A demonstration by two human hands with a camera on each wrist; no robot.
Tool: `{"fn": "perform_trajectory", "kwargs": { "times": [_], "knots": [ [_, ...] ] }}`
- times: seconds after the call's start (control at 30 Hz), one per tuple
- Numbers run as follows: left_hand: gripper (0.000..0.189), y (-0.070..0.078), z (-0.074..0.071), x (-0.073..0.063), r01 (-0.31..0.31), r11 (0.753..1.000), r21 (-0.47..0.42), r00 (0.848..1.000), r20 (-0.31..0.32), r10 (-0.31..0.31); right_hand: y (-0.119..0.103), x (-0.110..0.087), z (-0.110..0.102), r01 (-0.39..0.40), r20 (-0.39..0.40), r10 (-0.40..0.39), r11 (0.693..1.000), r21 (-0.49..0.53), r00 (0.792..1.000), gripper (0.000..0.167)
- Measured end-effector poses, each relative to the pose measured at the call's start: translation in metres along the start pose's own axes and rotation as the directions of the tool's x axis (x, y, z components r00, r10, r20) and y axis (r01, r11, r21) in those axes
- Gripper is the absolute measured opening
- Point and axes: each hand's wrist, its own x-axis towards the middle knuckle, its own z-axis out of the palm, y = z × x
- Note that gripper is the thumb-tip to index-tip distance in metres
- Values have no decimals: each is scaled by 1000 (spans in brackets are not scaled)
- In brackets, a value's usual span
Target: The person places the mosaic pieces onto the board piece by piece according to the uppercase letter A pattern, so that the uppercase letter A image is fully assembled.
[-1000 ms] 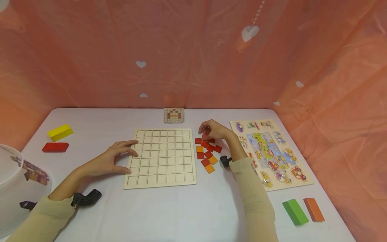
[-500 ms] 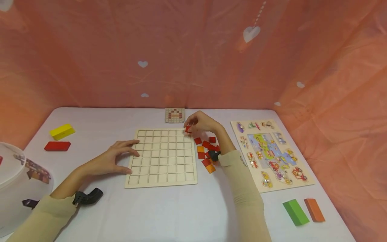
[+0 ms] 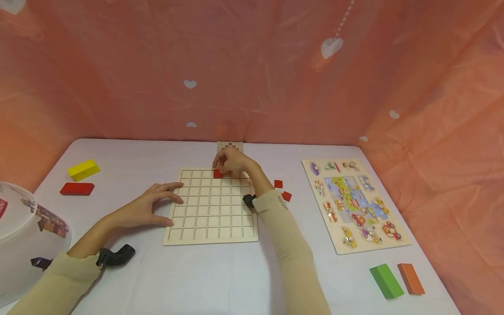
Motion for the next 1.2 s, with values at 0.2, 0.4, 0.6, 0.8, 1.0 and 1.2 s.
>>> {"fn": "perform_trajectory", "kwargs": {
  "times": [0.2, 0.4, 0.6, 0.8, 1.0, 1.2],
  "knots": [
    [47, -1, 1, 0, -12, 1000, -9, 1000, 1, 12, -1, 5, 6, -2, -30, 1, 1000, -31, 1000, 20],
    [47, -3, 1, 0, -12, 1000, 1, 1000, -3, 12, -1, 7, 8, 14, -53, -20, 993, -113, 998, 15],
    [48, -4, 1, -1, -8, 1000, -4, 1000, -2, 8, -3, 7, 10, -2, -73, -9, 990, -144, 997, 12],
    [47, -1, 2, 0, -10, 1000, -3, 1000, 1, 10, 5, -18, -9, 54, -96, -62, 995, -78, 993, 15],
    [47, 0, 4, 2, 5, 1000, -17, 1000, 4, -5, 38, -74, -38, -14, -46, 18, 996, 84, 999, 31],
    [46, 1, 3, 0, 8, 1000, -19, 1000, 8, -8, 68, -122, -57, -81, -63, 84, 996, 41, 994, 34]
  ]
}}
